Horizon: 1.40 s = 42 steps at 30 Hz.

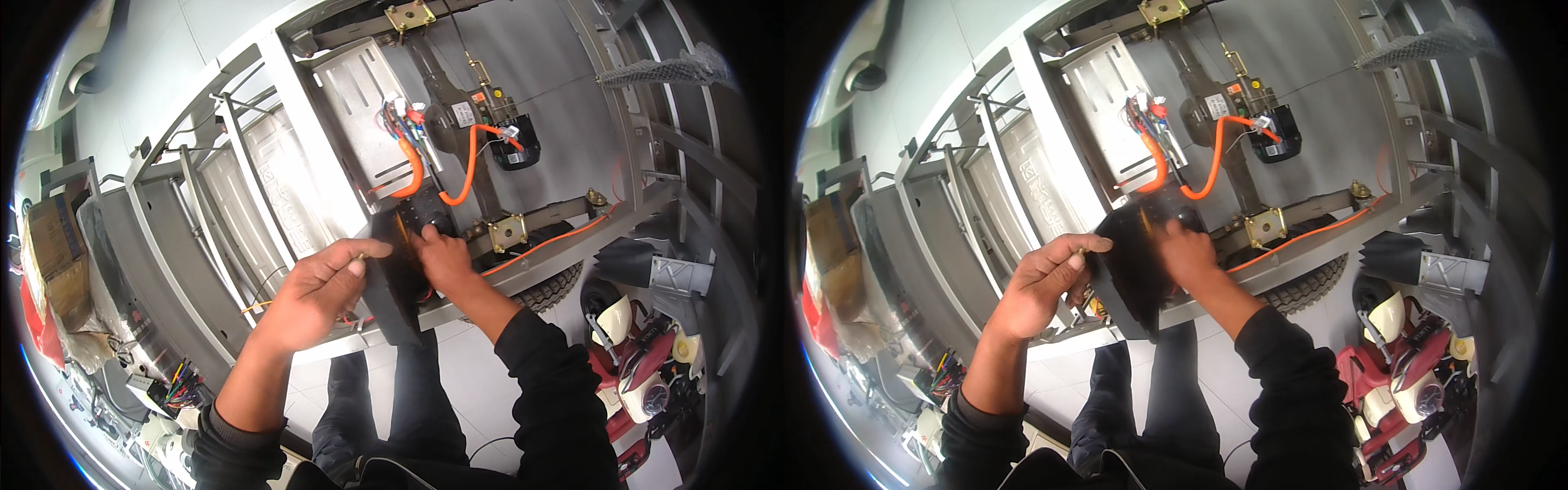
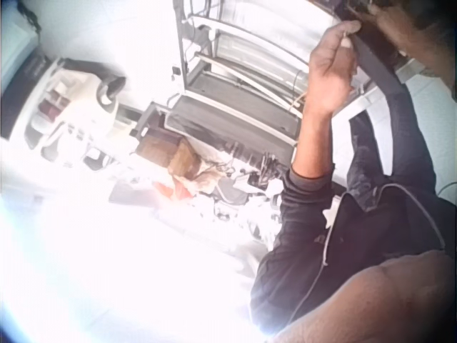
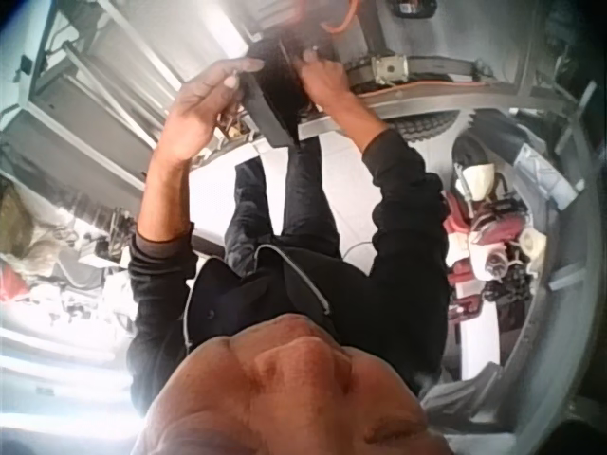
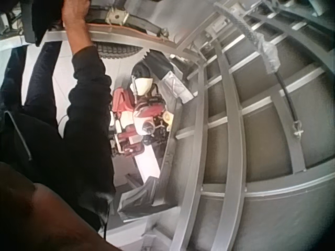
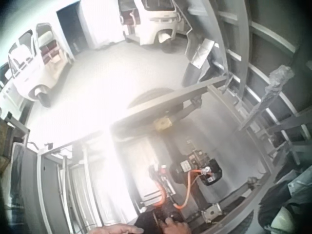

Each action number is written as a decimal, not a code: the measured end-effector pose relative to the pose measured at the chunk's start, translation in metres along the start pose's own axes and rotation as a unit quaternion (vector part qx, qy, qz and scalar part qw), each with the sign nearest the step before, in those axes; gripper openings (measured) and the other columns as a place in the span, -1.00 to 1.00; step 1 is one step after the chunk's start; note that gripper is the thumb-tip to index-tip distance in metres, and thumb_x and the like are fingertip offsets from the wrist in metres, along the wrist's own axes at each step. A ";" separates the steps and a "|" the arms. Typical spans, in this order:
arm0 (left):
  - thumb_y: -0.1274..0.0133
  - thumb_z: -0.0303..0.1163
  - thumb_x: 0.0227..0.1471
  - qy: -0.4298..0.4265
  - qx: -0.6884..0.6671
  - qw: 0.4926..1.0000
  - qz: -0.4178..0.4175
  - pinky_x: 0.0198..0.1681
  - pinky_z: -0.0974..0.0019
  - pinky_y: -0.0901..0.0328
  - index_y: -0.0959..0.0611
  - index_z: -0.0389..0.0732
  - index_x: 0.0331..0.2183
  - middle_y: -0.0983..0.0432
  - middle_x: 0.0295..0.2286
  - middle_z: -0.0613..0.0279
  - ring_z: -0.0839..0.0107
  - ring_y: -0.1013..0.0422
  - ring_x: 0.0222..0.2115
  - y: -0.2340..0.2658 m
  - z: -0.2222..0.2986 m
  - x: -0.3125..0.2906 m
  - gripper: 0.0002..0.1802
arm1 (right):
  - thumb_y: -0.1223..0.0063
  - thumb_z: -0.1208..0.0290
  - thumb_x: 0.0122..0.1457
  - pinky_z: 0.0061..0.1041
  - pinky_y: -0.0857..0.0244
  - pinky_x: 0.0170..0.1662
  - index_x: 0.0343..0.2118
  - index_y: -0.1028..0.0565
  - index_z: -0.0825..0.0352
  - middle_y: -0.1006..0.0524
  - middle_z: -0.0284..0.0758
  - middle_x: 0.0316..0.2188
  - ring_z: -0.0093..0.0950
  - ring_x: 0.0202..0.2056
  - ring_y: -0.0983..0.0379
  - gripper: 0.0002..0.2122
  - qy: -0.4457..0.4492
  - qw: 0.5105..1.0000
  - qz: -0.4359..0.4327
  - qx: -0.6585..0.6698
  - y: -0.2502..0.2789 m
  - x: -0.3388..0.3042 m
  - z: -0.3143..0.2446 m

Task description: The person strips an orange high-voltage cable with pliers, then positions and mounts a black electric motor onto a vehicle chassis. They connect the cable to the motor and tighten fasteners to secure it in place.

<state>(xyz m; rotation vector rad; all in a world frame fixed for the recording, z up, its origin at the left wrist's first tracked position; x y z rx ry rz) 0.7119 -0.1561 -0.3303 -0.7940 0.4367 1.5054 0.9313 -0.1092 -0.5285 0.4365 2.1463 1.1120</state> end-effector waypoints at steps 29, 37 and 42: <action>0.11 -0.37 0.48 -0.017 0.009 1.000 0.021 -0.39 0.47 -0.23 -0.60 -0.25 0.12 -0.33 -0.54 0.43 0.61 -0.26 -0.53 -0.007 -0.002 -0.002 -0.67 | -0.12 0.41 0.17 -0.16 -0.55 -0.30 -0.35 -0.61 0.27 -0.63 -0.19 -0.24 -0.22 -0.30 -0.70 -0.91 0.069 0.991 -0.086 -0.074 0.010 0.030 0.003; 0.12 -0.39 0.49 -0.026 -0.004 0.999 0.022 -0.46 0.51 -0.13 -0.58 -0.27 0.13 -0.24 -0.55 0.53 0.71 -0.14 -0.54 -0.007 -0.005 -0.002 -0.67 | -0.13 0.41 0.17 -0.19 -0.55 -0.32 -0.32 -0.63 0.26 -0.62 -0.19 -0.26 -0.22 -0.32 -0.70 -0.90 0.092 0.987 -0.097 -0.086 0.016 0.030 0.002; 0.10 -0.41 0.47 -0.027 0.003 0.999 0.020 -0.40 0.48 -0.18 -0.60 -0.27 0.11 -0.30 -0.53 0.46 0.63 -0.22 -0.52 -0.005 -0.006 -0.002 -0.68 | -0.14 0.39 0.14 -0.24 -0.53 -0.36 -0.37 -0.60 0.26 -0.56 -0.26 -0.34 -0.31 -0.37 -0.67 -0.92 0.134 0.983 -0.047 -0.115 0.006 0.026 0.008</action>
Point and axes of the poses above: each hand's wrist, its own x-axis towards the middle knuckle, its own y-axis out of the back of the hand, z = x × y, the point moved 2 cm from there along x, towards the middle knuckle
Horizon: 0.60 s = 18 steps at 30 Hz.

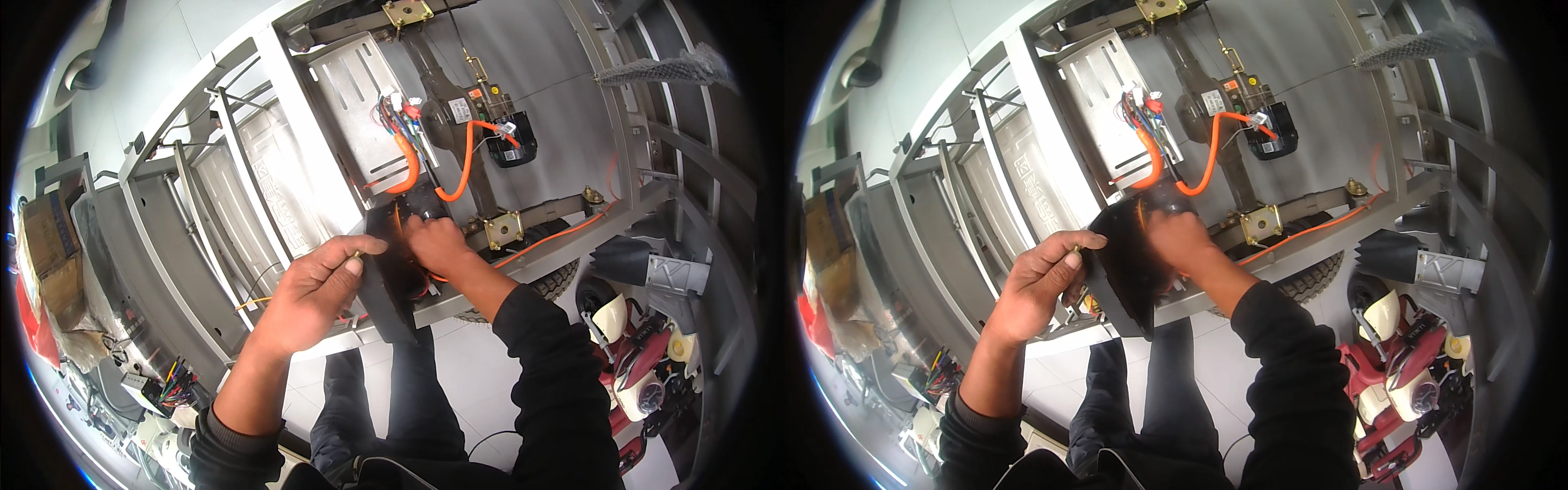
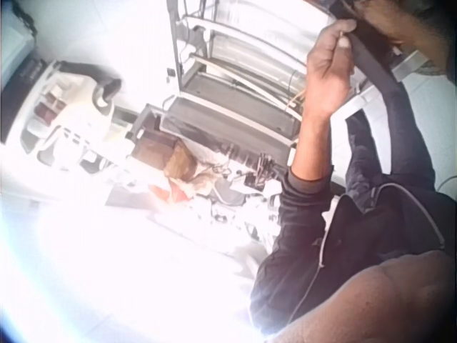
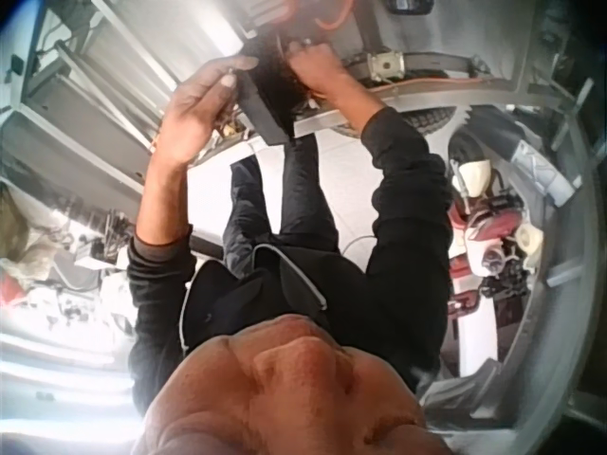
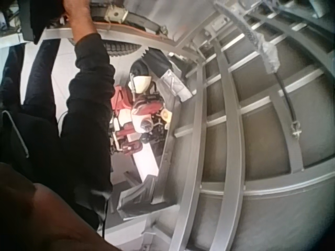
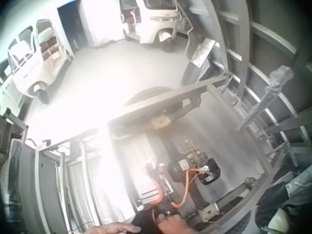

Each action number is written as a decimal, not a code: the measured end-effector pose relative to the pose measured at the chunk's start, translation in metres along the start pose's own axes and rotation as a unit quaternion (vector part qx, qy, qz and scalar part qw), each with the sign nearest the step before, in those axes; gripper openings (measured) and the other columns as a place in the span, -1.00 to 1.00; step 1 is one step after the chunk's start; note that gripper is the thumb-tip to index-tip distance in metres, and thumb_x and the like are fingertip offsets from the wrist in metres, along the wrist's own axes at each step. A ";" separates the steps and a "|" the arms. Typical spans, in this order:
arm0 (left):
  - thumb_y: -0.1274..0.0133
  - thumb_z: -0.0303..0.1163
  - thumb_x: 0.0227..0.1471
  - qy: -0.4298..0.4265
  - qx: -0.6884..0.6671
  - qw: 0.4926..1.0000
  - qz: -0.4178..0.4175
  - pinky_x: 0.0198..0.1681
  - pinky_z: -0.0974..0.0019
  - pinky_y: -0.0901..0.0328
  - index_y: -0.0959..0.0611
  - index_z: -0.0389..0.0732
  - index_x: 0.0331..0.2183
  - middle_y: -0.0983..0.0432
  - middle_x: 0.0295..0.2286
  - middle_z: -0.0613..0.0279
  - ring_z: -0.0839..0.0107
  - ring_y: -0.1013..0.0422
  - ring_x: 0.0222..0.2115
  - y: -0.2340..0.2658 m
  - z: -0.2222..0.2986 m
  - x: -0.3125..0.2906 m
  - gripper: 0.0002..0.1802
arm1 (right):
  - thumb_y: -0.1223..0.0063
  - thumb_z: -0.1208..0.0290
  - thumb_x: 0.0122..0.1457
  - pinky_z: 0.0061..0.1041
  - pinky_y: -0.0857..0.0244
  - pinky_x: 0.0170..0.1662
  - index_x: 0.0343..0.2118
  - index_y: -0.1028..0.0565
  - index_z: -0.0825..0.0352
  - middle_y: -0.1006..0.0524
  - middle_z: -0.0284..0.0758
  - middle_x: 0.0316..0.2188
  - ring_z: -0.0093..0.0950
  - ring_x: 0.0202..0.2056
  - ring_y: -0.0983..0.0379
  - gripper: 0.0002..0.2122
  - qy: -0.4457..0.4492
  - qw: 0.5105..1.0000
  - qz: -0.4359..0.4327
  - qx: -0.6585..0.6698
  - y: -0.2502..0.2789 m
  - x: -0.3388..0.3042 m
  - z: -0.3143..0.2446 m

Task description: The person strips an orange high-voltage cable with pliers, then positions and mounts a black electric motor onto a vehicle chassis. They connect the cable to the motor and tighten fasteners to secure it in place.

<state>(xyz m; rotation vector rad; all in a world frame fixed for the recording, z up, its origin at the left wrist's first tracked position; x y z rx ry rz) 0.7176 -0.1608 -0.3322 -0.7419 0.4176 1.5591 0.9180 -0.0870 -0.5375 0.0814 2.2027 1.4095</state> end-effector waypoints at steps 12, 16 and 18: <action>0.12 -0.39 0.48 0.022 -0.008 1.000 -0.008 -0.43 0.48 -0.15 -0.60 -0.29 0.11 -0.29 -0.53 0.45 0.64 -0.18 -0.53 -0.002 0.006 0.001 -0.68 | -0.09 0.41 0.17 -0.20 -0.49 -0.42 -0.29 -0.50 0.23 -0.53 -0.28 -0.41 -0.23 -0.46 -0.63 -0.92 -0.002 0.997 0.068 0.033 0.015 -0.018 0.005; 0.11 -0.38 0.48 0.021 0.005 1.000 -0.002 -0.44 0.48 -0.14 -0.60 -0.31 0.10 -0.26 -0.54 0.47 0.64 -0.16 -0.54 -0.003 0.008 0.001 -0.68 | -0.17 0.41 0.12 -0.06 -0.47 -0.37 -0.34 -0.46 0.25 -0.55 -0.20 -0.44 -0.03 -0.45 -0.59 -0.88 -0.126 0.980 0.121 0.096 0.030 -0.034 0.010; 0.08 -0.40 0.45 0.013 0.001 1.000 0.005 -0.41 0.48 -0.18 -0.62 -0.27 0.08 -0.28 -0.53 0.48 0.66 -0.17 -0.52 -0.004 0.008 0.001 -0.69 | -0.25 0.41 0.05 -0.05 -0.47 -0.32 -0.36 -0.49 0.30 -0.60 -0.14 -0.45 0.02 -0.41 -0.57 -0.84 -0.196 0.952 0.140 0.191 0.039 -0.048 0.014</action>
Point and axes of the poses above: each hand's wrist, its own x-axis towards the middle knuckle, its own y-axis out of the back of the hand, z = x × y, the point moved 2 cm from there along x, towards the middle knuckle
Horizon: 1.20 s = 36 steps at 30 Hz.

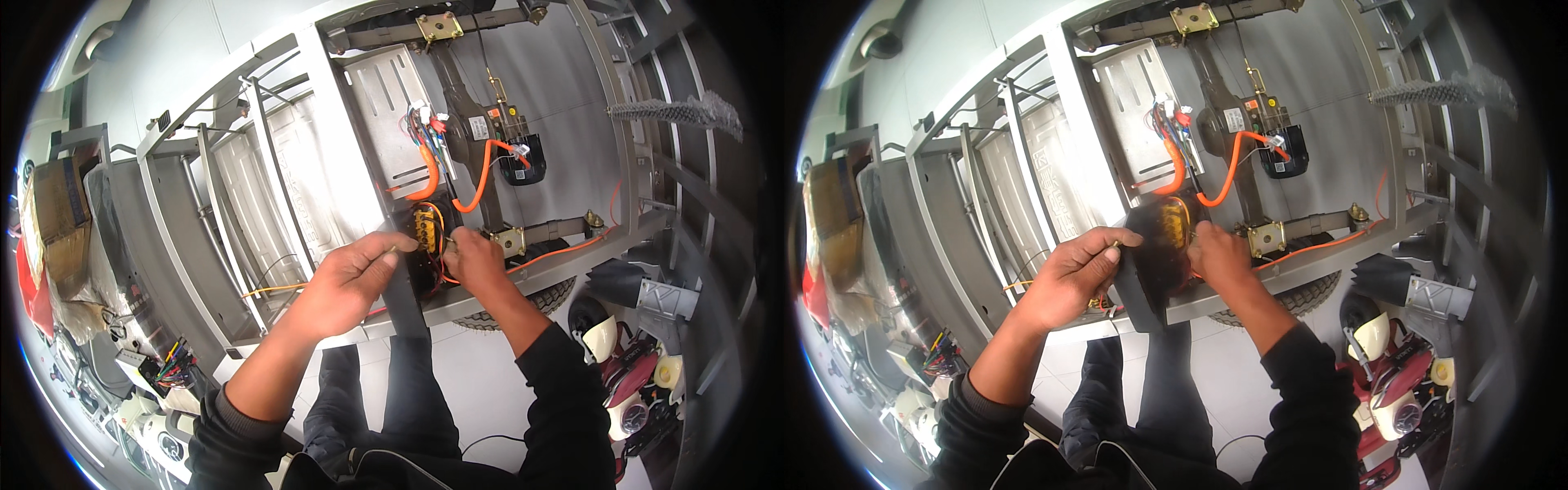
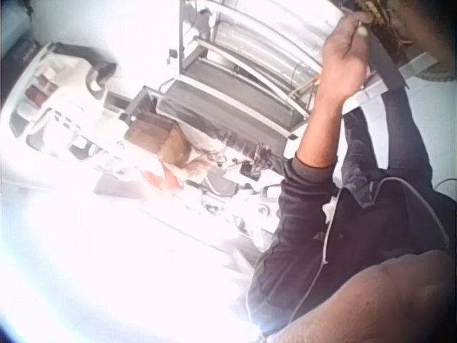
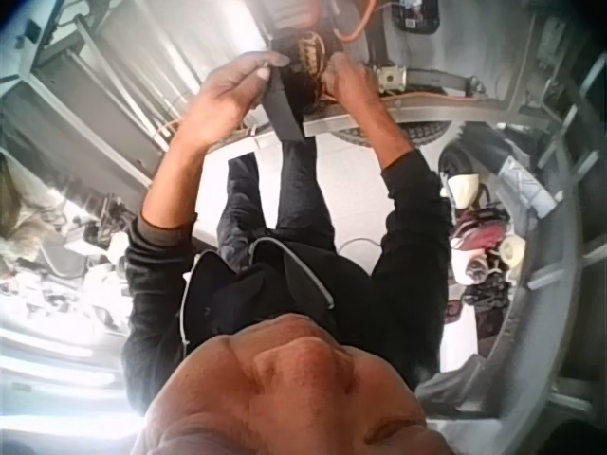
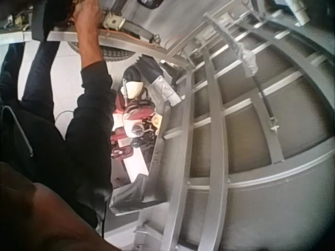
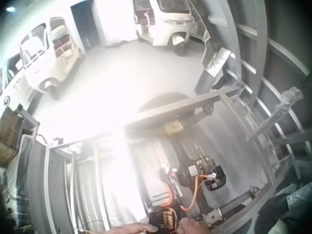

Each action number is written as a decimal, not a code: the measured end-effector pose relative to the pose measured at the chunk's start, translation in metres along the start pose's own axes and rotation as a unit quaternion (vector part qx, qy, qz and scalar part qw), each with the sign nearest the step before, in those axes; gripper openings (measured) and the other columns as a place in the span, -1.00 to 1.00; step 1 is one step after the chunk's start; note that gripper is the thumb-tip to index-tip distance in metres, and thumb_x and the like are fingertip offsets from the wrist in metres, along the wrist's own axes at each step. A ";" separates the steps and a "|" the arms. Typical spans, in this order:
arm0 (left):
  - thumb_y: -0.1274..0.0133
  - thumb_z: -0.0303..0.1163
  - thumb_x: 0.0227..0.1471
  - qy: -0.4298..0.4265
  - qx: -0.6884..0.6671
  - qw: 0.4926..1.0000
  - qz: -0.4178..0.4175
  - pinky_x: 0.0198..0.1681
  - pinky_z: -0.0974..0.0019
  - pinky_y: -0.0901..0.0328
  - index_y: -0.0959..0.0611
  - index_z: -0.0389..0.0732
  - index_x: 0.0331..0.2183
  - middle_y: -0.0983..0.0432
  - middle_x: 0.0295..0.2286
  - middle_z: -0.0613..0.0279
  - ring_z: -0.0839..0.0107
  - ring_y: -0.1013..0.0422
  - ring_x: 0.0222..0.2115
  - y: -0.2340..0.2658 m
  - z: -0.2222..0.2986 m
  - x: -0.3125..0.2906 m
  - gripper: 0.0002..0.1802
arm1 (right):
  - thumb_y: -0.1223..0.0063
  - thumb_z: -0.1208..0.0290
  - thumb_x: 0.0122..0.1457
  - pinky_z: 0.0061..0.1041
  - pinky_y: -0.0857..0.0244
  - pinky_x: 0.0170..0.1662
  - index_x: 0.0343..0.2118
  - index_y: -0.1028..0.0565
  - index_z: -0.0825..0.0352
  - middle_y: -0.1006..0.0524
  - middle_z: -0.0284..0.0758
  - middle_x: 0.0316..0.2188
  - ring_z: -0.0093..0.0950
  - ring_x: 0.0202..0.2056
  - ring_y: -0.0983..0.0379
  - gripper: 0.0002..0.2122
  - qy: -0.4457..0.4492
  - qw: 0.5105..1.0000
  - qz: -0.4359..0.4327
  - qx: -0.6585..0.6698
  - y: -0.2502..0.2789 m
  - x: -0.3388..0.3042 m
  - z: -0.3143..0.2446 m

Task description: The person strips an orange high-voltage cable with pliers, then positions and mounts a black electric motor onto a vehicle chassis. They connect the cable to the motor and tighten fasteners to secure it in place.

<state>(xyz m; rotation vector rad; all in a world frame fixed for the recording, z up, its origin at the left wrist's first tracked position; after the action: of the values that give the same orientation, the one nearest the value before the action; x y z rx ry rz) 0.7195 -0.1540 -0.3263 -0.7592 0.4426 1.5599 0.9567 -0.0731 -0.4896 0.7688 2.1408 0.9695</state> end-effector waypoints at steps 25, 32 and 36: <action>0.13 -0.19 0.46 0.006 -0.654 0.755 -0.059 0.31 -0.11 -0.31 -0.47 -0.31 0.12 -0.39 0.21 -0.26 -0.07 -0.38 0.23 0.016 -0.044 -0.076 -0.58 | -0.42 0.68 0.05 -0.68 -0.28 -0.49 -0.08 -0.60 0.40 -0.62 -0.31 -0.25 -0.72 -0.56 -0.36 -0.66 0.090 0.964 0.099 0.228 0.116 -0.083 -0.232; 0.12 -0.24 0.47 0.009 -0.658 0.753 -0.024 0.24 -0.04 -0.41 -0.50 -0.28 0.06 -0.46 0.15 -0.22 0.01 -0.46 0.17 0.007 -0.055 -0.109 -0.66 | -0.44 0.63 0.06 -0.63 -0.28 -0.54 -0.11 -0.66 0.36 -0.60 -0.31 -0.20 -0.70 -0.58 -0.39 -0.70 0.146 0.969 0.113 0.162 0.114 -0.103 -0.254; 0.09 -0.25 0.46 0.003 -0.663 0.749 -0.010 0.19 0.01 -0.45 -0.54 -0.24 0.04 -0.56 0.06 -0.12 0.05 -0.51 0.11 -0.003 -0.068 -0.113 -0.69 | -0.35 0.58 0.15 -0.26 -0.54 -0.21 -0.06 -0.63 0.39 -0.62 -0.15 -0.20 -0.16 -0.25 -0.63 -0.72 0.253 0.958 0.110 0.072 0.111 -0.109 -0.245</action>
<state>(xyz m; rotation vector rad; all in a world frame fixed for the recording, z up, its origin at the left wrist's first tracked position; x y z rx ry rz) 0.7369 -0.2817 -0.2959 -1.8083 -0.8366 1.7092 0.8651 -0.1916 -0.2411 0.9205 2.6300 1.2423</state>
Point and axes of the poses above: each hand's wrist, its own x-axis towards the middle knuckle, its own y-axis out of the back of the hand, z = x × y, the point moved 2 cm from there along x, towards the middle knuckle
